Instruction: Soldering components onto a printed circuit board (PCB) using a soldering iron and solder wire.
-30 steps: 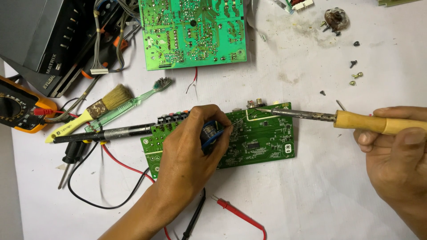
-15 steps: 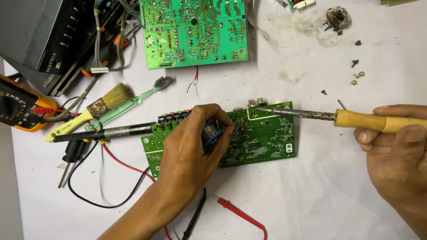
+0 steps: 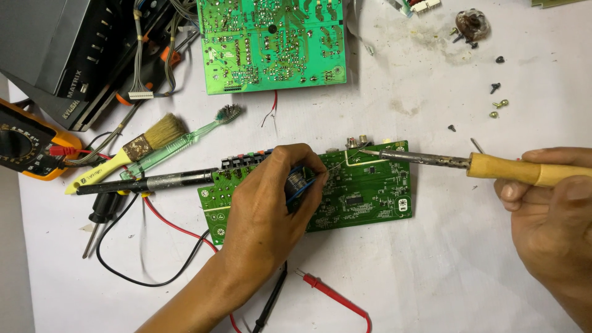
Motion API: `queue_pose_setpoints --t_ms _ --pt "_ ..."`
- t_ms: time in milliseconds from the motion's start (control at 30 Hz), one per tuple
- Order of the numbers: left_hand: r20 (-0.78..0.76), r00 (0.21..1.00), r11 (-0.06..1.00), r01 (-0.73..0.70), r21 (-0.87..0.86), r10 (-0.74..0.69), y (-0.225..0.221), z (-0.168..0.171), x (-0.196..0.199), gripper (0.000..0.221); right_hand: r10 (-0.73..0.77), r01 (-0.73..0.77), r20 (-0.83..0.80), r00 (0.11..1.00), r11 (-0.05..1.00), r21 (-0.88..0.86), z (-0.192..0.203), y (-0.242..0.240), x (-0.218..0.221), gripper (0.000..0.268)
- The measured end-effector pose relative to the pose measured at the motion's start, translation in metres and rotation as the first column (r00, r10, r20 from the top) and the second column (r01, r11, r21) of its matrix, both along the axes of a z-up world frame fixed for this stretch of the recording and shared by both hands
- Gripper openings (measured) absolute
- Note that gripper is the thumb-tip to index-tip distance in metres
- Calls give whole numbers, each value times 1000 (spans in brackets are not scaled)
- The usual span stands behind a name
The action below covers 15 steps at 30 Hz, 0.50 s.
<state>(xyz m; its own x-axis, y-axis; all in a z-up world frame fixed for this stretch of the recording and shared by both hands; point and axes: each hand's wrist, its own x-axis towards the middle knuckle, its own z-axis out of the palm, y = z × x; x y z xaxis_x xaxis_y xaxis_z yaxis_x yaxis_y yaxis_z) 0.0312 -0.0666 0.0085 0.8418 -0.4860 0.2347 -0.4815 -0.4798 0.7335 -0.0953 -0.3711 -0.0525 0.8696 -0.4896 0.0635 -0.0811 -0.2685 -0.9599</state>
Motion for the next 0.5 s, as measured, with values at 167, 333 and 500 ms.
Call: queue_pose_setpoints --t_ms 167,333,500 --pt "-4 1000 1000 -11 4 11 0 -1 0 25 18 -18 35 999 1000 -1 -7 -5 -2 68" --pt "5 1000 1000 -4 -4 4 -1 0 0 26 79 -75 22 997 983 -165 -11 -9 -4 53" --pt "90 996 999 30 -35 -27 -1 1 1 23 4 -4 -11 1000 1000 28 -8 -7 -5 69"
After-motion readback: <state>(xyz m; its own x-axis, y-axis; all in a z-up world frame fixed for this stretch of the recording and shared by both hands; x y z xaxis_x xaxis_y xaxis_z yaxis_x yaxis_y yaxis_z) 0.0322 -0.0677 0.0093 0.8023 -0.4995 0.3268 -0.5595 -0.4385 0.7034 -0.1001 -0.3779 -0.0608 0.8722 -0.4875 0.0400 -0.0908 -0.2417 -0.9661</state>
